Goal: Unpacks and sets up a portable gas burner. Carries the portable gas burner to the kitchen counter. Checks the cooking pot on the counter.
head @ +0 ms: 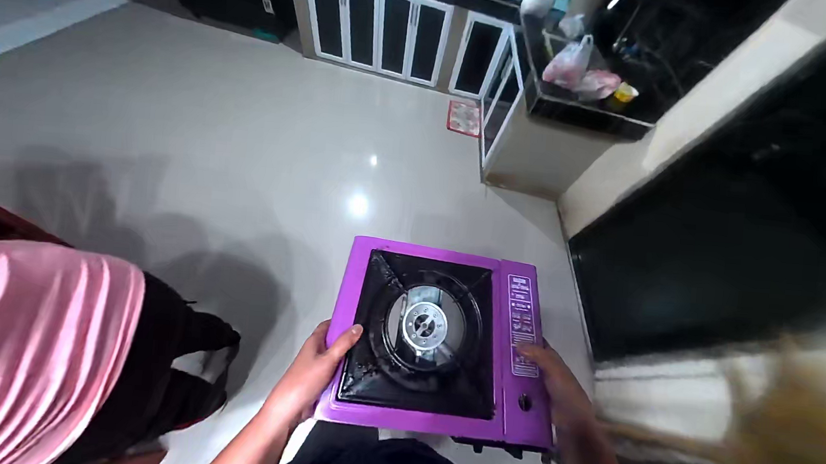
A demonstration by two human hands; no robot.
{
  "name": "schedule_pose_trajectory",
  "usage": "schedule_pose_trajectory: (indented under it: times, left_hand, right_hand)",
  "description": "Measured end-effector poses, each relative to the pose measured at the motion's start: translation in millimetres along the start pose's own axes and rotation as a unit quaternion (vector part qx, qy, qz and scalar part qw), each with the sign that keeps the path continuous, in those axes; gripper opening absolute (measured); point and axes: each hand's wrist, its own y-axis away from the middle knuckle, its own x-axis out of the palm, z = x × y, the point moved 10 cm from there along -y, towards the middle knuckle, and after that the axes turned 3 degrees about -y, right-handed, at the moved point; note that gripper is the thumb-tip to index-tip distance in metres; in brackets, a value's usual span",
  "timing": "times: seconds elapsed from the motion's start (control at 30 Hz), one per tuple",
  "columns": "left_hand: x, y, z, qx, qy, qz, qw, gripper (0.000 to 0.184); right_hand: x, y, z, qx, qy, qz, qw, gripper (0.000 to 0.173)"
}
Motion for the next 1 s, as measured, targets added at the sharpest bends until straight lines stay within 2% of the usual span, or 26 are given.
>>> schedule_pose_trajectory:
  times: [0.13,0.27,0.37,0.47,0.63,0.73,0.8,1.0]
  left_hand:
    - [-10,-109,-59,0.02,0.015,-0.039,0.999,0.041]
    - [-4,-238,-129,0.032,-0.004,-0.024,0.999,0.044]
    - [18,-325,-183,0.02,-0.006,0.012,1.0,0.046]
    - [49,-410,-232,0.02,-0.007,0.05,0.998,0.048]
    - [102,-561,-290,0.004,-0.037,0.087,0.995,0.05]
    - [126,-655,-329,0.018,-0.062,0.083,0.994,0.053]
    - [139,-712,-365,0.036,-0.07,0.069,0.994,0.054]
    - [136,-837,-478,0.044,-0.043,0.022,0.998,0.052]
  right_hand:
    - [45,-130,51,0.012,0.012,0.023,1.0,0.063]
    - [75,-242,116,-0.003,0.018,0.006,1.0,0.057]
    - [79,-310,167,-0.009,-0.018,-0.023,1.0,0.058]
    - [71,-371,219,-0.023,0.025,-0.074,0.997,0.053]
    - [55,-501,277,-0.014,0.0,-0.114,0.993,0.058]
    - [57,-599,315,-0.031,-0.03,-0.104,0.994,0.063]
    - [64,-668,356,-0.052,-0.02,-0.089,0.994,0.065]
    - [125,-851,474,-0.026,0.002,-0.002,1.0,0.072]
